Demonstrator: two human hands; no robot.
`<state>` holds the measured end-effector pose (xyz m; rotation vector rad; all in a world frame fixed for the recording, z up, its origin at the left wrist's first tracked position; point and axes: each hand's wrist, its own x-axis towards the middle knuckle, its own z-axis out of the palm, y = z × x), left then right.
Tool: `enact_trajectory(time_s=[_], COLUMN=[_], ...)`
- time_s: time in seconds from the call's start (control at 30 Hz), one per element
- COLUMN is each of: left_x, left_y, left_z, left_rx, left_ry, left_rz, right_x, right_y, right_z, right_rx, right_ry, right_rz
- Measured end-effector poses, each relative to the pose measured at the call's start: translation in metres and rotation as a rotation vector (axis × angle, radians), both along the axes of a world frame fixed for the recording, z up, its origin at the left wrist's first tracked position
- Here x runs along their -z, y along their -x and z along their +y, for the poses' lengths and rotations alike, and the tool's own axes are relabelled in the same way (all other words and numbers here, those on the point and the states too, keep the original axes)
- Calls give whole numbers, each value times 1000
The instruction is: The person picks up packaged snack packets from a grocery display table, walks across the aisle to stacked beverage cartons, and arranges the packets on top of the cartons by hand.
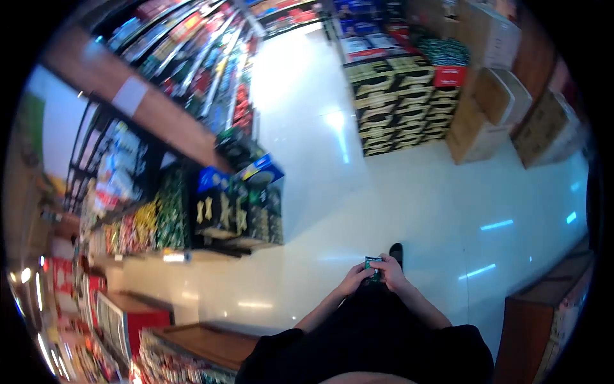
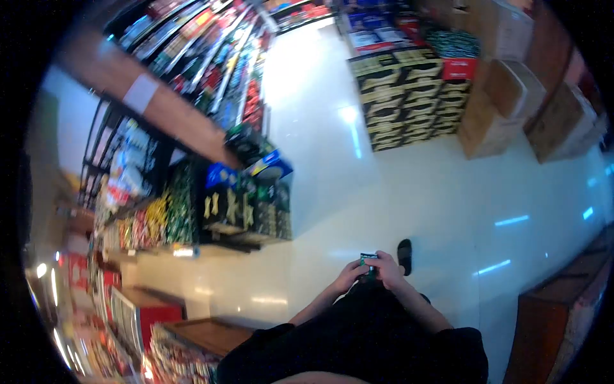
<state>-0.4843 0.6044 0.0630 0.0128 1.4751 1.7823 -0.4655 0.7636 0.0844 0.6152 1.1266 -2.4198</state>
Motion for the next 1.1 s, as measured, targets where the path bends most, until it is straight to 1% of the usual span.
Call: enact_trajectory(time_s=[0.03, 0.13, 0.23, 0.27, 0.33, 0.43, 0.53, 0.63, 0.67, 0.7, 0.73, 0.8, 0.87, 0.93, 0.97, 1.07, 1.1], left_x=[-13, -4, -2, -2, -10, -24, -34, -20, -15, -13, -10, -6, 7, 17, 17, 2, -9], left_y=[13, 61, 113, 123, 148, 189, 230, 262, 272, 284, 297, 322, 352, 382, 392, 453, 473], left_z=[34, 114, 189, 211, 250, 290, 318, 330, 333, 338, 344, 353, 368, 386, 393, 434, 448], left_rx=[-41, 135, 285, 327, 347, 396, 426, 486, 492, 488, 477, 447, 398, 341, 287, 128, 54], left_ry=[-48, -91, -108, -111, -151, -173, -197, -152, -130, -71, -22, 75, 48, 36, 64, 123, 141], left_rz=[-85, -82, 11, 37, 105, 152, 70, 71, 59, 20, 34, 58, 91, 139, 107, 59, 22], right_x=[0, 14, 4, 4, -19, -25, -50, -21, -17, -20, -22, -9, 2, 0, 2, 19, 0], right_y=[7, 35, 61, 71, 90, 120, 148, 177, 185, 196, 209, 239, 273, 317, 339, 412, 437], right_z=[24, 98, 174, 194, 233, 274, 294, 300, 302, 310, 319, 337, 360, 381, 394, 433, 445], right_rx=[85, 276, 324, 359, 329, 389, 474, 605, 603, 529, 453, 361, 296, 264, 250, 145, 111], right_ry=[-10, -100, -223, -228, -394, -593, -540, -337, -233, -209, -187, -206, -237, -275, -236, -183, -272], right_rz=[-13, 7, -31, 0, 41, 98, 16, -16, -59, -79, -96, -53, -21, -5, 17, -43, -30])
